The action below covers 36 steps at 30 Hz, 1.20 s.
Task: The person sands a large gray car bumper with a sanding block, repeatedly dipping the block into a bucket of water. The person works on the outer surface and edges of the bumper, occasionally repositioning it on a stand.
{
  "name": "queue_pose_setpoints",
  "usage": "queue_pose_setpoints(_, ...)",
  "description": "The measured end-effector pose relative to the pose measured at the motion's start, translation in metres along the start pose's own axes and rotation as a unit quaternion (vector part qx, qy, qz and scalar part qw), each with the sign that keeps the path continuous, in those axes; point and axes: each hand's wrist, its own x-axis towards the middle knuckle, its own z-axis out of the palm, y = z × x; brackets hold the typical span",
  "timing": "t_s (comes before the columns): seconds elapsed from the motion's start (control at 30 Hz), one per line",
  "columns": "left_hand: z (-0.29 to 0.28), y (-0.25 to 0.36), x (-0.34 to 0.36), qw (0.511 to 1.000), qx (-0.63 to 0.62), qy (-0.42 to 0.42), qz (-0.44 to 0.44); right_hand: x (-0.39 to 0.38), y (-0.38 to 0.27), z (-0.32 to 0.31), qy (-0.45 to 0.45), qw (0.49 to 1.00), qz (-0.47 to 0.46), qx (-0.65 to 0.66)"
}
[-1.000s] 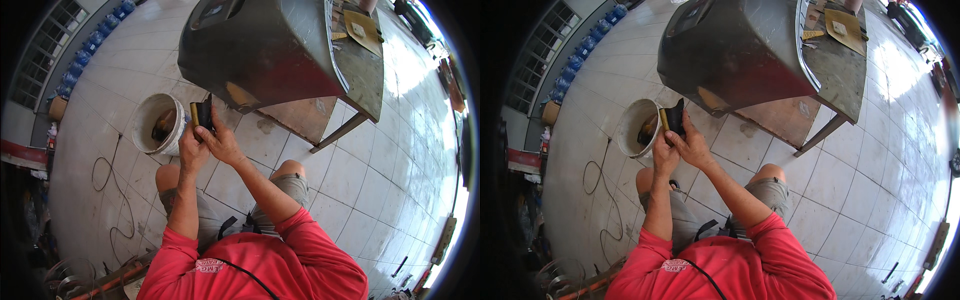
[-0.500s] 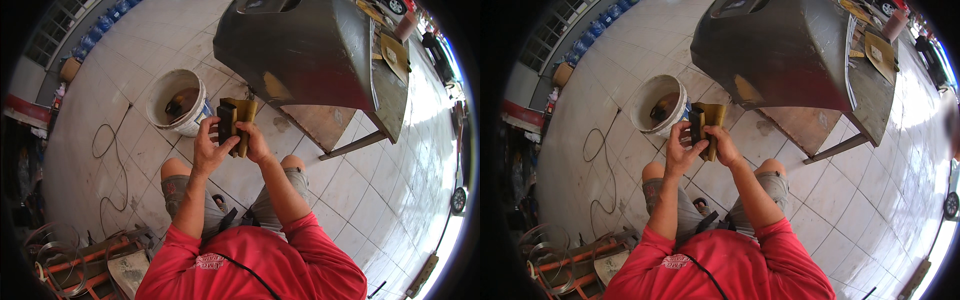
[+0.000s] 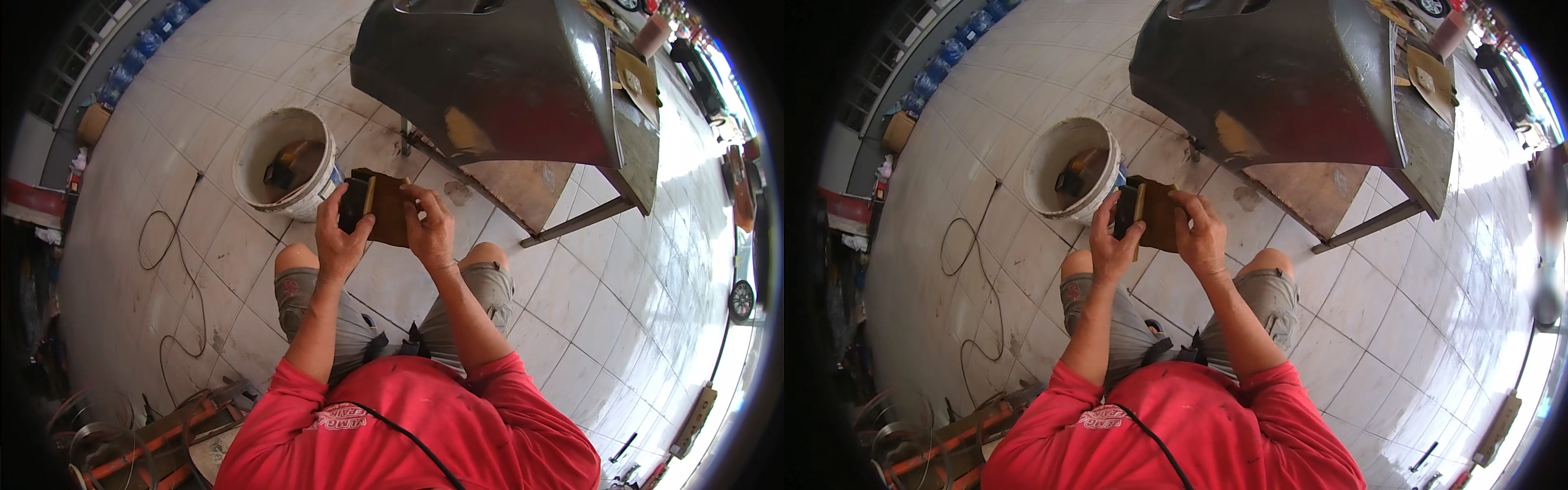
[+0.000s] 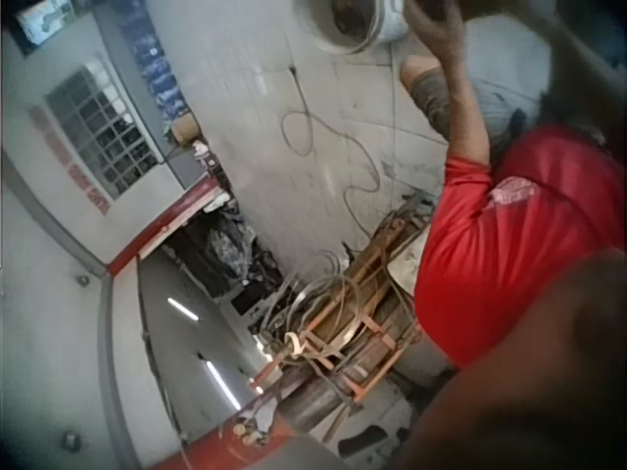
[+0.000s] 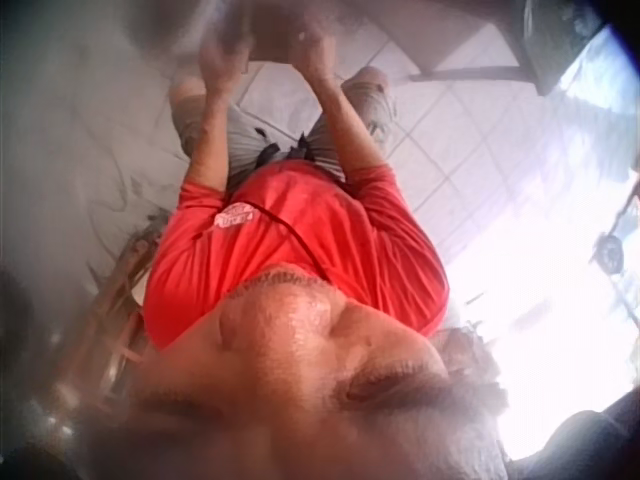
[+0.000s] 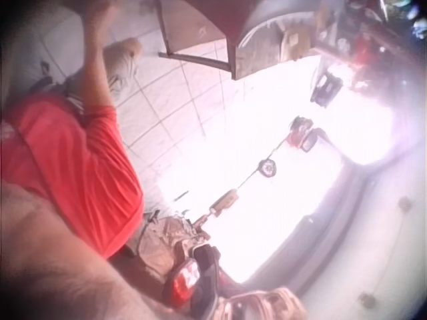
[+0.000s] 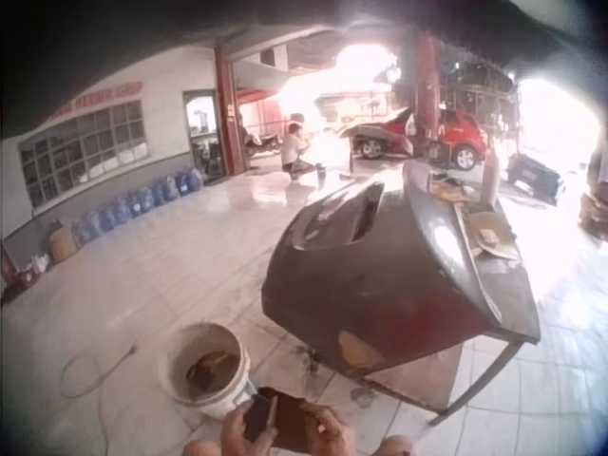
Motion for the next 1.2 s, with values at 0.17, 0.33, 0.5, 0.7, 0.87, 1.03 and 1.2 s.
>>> queue_pose_setpoints(0.17,0.010,0.011,0.007,0.985,0.093,0.033,0.143,-0.008,0.001,0.033,-0.014,0.978,0.116,0.173)
queue_pose_setpoints(0.33,0.010,0.016,0.004,0.989,0.082,0.026,0.119,-0.004,-0.011,0.036,0.008,0.963,0.183,0.196)
queue_pose_setpoints(0.5,0.007,0.018,0.000,0.993,0.053,0.016,0.108,0.004,-0.014,0.035,0.009,0.940,0.268,0.212)
queue_pose_setpoints(0.7,0.003,-0.004,-0.004,0.999,-0.035,-0.003,0.042,0.009,-0.007,0.024,0.045,0.975,0.198,0.094)
queue_pose_setpoints(0.87,-0.007,0.011,0.000,0.914,-0.365,-0.027,-0.173,0.011,-0.010,0.014,0.065,0.991,0.114,0.015)
queue_pose_setpoints(1.03,0.004,0.017,0.000,0.913,-0.374,-0.050,-0.157,0.014,-0.030,0.006,0.040,0.993,0.105,0.029)
queue_pose_setpoints(1.2,0.025,0.014,-0.005,0.914,-0.381,-0.047,-0.132,0.012,-0.041,0.003,0.007,0.997,0.063,0.035)
